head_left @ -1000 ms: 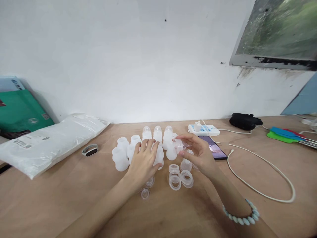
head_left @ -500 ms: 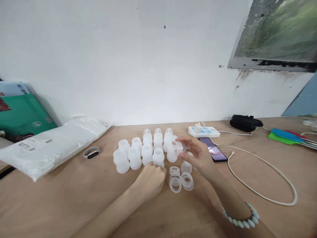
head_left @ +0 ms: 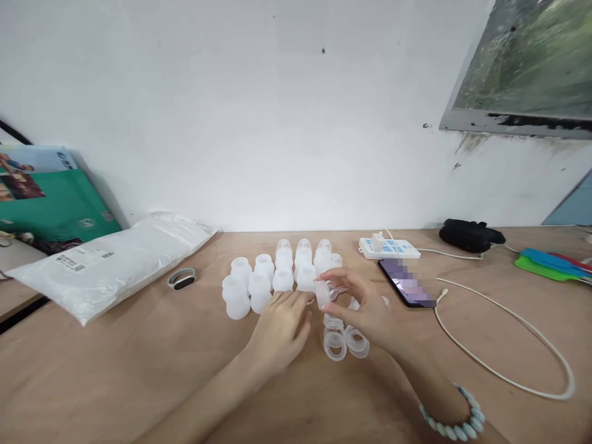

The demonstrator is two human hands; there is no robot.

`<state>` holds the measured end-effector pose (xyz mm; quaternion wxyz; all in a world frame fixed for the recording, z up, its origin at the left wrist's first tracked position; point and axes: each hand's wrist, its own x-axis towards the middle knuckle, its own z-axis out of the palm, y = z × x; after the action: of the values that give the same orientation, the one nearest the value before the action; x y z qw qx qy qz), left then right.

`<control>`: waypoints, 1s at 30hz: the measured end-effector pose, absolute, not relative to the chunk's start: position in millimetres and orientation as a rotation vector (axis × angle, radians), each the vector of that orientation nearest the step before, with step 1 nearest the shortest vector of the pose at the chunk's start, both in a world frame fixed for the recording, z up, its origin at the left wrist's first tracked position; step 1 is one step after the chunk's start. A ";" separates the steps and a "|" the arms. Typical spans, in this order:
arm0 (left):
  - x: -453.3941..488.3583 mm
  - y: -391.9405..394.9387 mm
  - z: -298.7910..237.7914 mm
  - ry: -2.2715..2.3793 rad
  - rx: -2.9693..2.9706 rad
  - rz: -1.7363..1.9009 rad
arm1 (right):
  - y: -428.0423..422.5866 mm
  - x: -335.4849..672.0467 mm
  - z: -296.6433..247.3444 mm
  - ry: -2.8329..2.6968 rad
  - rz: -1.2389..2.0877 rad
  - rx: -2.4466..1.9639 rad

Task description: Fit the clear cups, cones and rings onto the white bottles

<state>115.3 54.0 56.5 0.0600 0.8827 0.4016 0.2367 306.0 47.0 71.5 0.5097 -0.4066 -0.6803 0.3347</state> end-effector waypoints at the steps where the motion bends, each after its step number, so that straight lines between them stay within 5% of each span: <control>1: 111.4 50.9 58.6 1.194 2.493 0.881 | 46.7 303.5 69.6 -1.636 0.822 -0.980; 4: 101.7 46.1 63.0 1.076 1.978 1.129 | 46.2 296.1 63.8 -1.658 0.845 -0.960; 14: 97.2 48.3 53.7 0.823 1.231 0.902 | 40.6 281.6 54.7 -1.881 0.606 -0.709; 30: 95.5 40.4 64.0 0.827 1.187 0.784 | 31.7 276.1 57.1 -2.014 0.390 -0.633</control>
<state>95.5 40.4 64.0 0.6801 0.5288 0.3686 0.3492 276.1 31.7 57.1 0.4772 -0.2591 -0.8244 0.1597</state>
